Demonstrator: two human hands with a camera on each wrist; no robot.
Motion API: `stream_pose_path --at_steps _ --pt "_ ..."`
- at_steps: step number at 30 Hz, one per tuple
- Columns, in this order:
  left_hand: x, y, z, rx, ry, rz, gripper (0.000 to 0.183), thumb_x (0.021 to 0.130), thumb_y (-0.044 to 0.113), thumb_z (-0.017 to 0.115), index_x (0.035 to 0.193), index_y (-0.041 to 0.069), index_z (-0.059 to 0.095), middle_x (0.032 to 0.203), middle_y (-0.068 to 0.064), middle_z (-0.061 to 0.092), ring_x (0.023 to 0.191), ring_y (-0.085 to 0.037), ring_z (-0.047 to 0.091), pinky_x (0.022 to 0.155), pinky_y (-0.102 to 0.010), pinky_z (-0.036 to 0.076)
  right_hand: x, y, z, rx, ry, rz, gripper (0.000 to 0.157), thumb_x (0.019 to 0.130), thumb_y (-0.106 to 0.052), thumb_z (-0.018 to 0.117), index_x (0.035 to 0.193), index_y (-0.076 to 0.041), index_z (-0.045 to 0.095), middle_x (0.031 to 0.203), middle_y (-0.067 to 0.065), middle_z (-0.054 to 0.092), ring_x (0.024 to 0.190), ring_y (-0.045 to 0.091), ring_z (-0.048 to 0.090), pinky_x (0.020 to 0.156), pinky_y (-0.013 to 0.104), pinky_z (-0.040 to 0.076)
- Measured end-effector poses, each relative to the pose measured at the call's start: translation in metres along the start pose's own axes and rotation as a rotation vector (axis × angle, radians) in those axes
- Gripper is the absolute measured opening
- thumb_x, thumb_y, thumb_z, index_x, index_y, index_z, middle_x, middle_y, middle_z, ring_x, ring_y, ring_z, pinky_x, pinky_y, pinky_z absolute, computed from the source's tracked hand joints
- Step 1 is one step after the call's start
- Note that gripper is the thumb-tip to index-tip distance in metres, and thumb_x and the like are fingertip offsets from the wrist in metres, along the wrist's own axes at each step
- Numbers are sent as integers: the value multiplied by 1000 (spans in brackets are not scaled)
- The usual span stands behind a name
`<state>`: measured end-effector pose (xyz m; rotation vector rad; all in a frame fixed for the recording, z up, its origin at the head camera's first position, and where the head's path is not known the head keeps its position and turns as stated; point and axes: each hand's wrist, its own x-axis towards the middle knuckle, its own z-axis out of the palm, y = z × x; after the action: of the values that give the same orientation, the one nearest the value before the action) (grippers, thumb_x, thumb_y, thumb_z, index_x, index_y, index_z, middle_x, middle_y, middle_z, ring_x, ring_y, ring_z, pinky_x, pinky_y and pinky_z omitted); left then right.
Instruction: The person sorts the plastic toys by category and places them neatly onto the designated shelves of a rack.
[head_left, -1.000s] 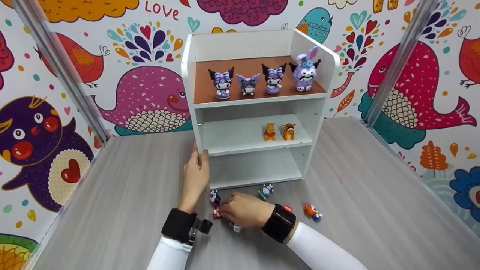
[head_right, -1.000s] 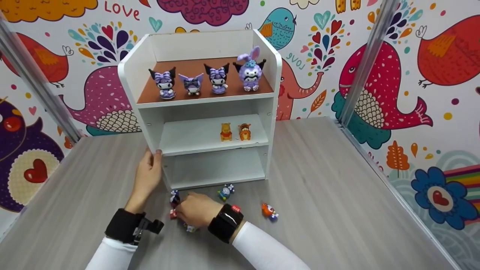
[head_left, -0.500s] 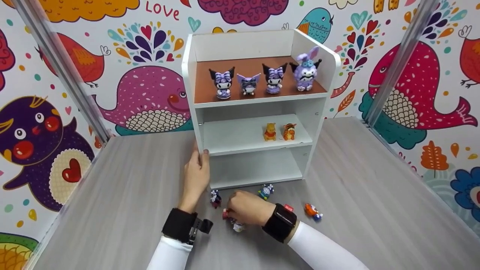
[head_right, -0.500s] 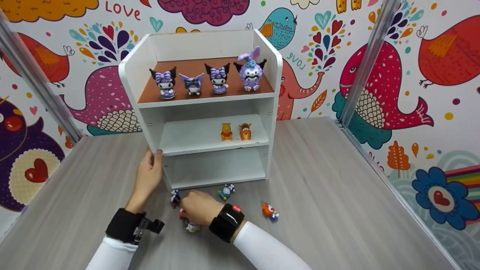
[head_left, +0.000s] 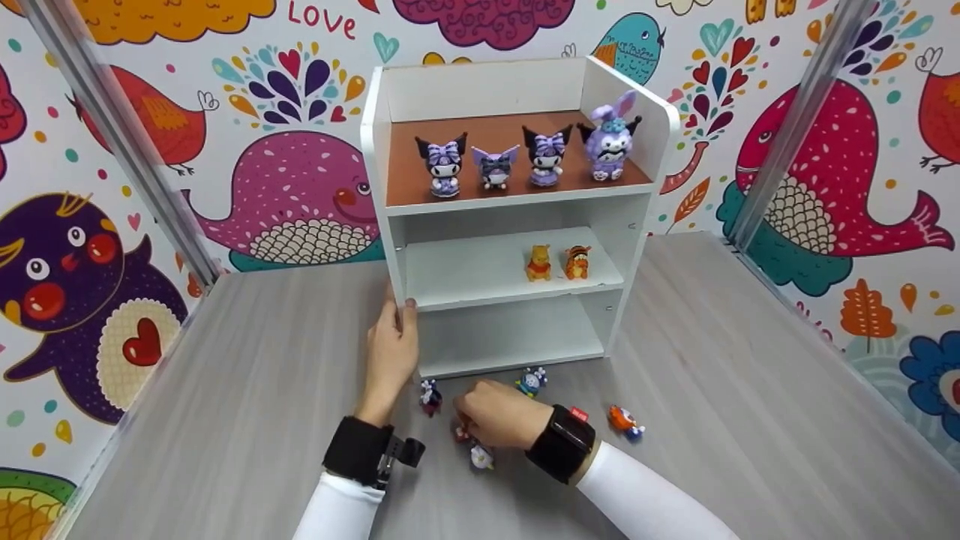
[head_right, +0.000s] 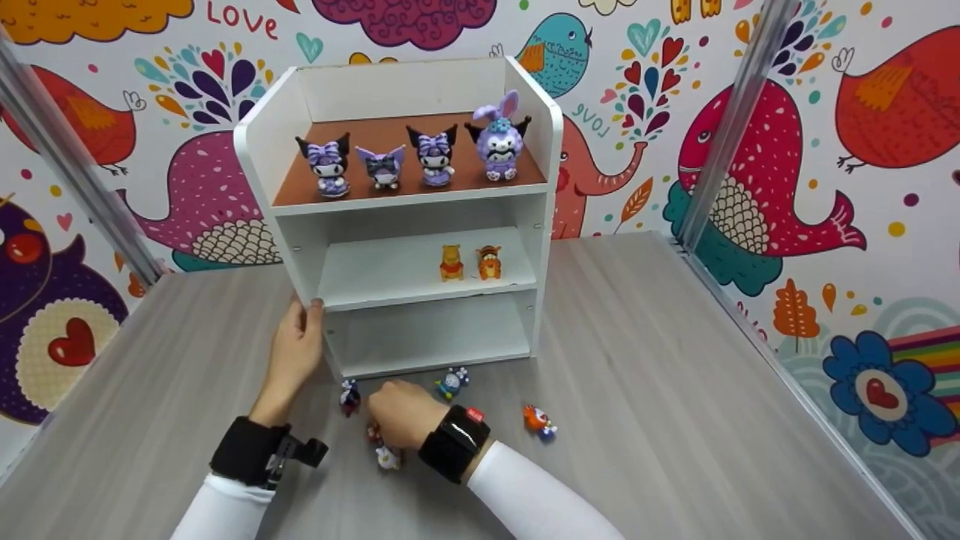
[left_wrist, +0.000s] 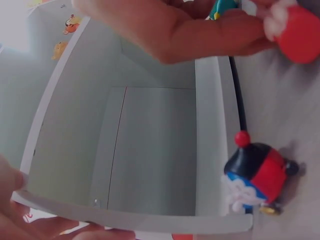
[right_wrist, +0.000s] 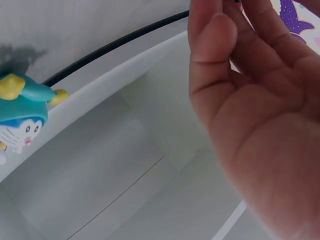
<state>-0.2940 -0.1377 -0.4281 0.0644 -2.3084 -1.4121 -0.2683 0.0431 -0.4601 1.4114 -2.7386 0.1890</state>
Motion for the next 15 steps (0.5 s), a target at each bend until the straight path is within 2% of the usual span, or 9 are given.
stream_pose_path --at_steps 4,7,11,15 --pt "0 1 0 -7 -8 -16 48 108 29 45 152 9 43 73 -5 48 62 -19 47 58 -32 42 1 1 0 -2 -46 17 7 84 -4 70 83 -11 68 74 -2 69 66 12 64 63 24 51" --pt "1 1 1 -12 -12 -21 42 108 30 45 141 7 53 72 -4 47 60 -18 46 56 -31 42 0 3 -2 0 -58 9 8 84 -4 69 84 -12 69 77 -2 69 67 12 65 63 24 52" --pt "0 1 1 -16 -16 -27 40 108 30 45 140 7 54 70 -3 46 58 -17 45 54 -31 41 -4 4 -9 4 -29 -21 7 88 -6 67 88 -11 71 85 -1 70 73 13 67 68 25 55" --pt "1 1 0 -8 -5 -17 44 108 29 45 145 7 50 71 -4 47 60 -18 46 56 -32 41 -7 5 -22 22 24 -52 6 90 -7 67 92 -10 72 89 2 67 77 14 66 69 26 55"
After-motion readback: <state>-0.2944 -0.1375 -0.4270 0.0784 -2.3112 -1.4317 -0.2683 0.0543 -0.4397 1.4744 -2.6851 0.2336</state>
